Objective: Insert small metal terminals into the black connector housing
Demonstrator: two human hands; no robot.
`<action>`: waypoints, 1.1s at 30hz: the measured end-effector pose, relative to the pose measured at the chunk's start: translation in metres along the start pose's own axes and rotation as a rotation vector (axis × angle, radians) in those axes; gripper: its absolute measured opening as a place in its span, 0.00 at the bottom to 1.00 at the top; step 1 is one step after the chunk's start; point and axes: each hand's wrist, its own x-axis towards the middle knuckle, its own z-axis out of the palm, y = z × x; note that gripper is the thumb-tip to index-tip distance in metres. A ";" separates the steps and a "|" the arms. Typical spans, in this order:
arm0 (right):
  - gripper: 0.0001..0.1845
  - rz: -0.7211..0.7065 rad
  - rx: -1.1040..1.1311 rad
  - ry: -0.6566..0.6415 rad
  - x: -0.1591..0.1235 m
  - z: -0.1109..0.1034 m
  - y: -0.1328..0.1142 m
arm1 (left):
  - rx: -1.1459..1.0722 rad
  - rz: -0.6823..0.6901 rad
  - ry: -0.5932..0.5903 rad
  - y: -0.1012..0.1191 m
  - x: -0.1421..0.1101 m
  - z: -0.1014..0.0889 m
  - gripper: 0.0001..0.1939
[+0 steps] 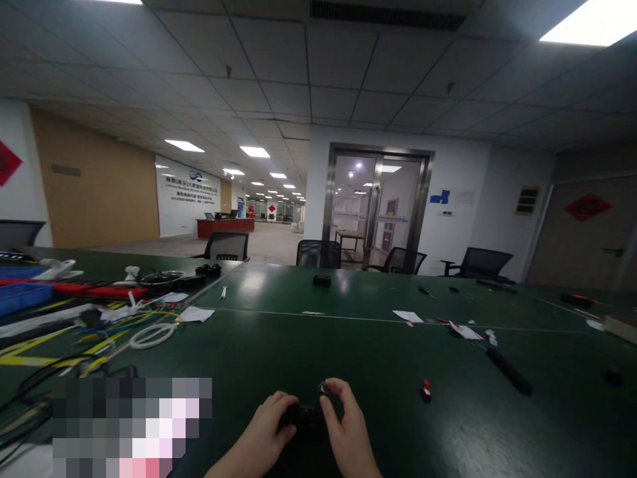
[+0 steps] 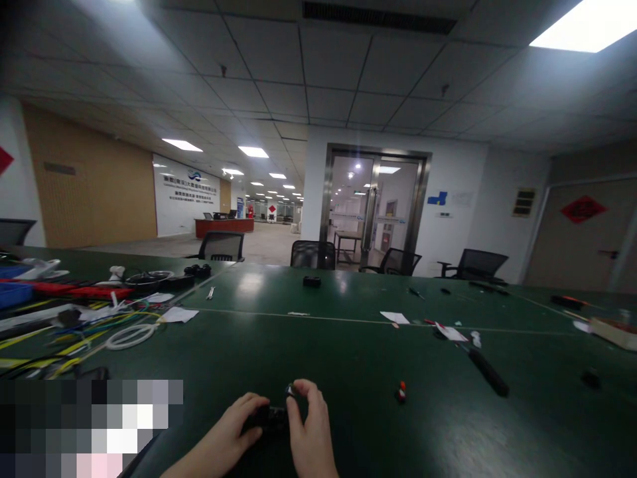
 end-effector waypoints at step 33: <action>0.25 0.021 0.195 0.369 0.000 -0.002 0.004 | -0.050 0.017 -0.001 -0.017 0.002 0.004 0.21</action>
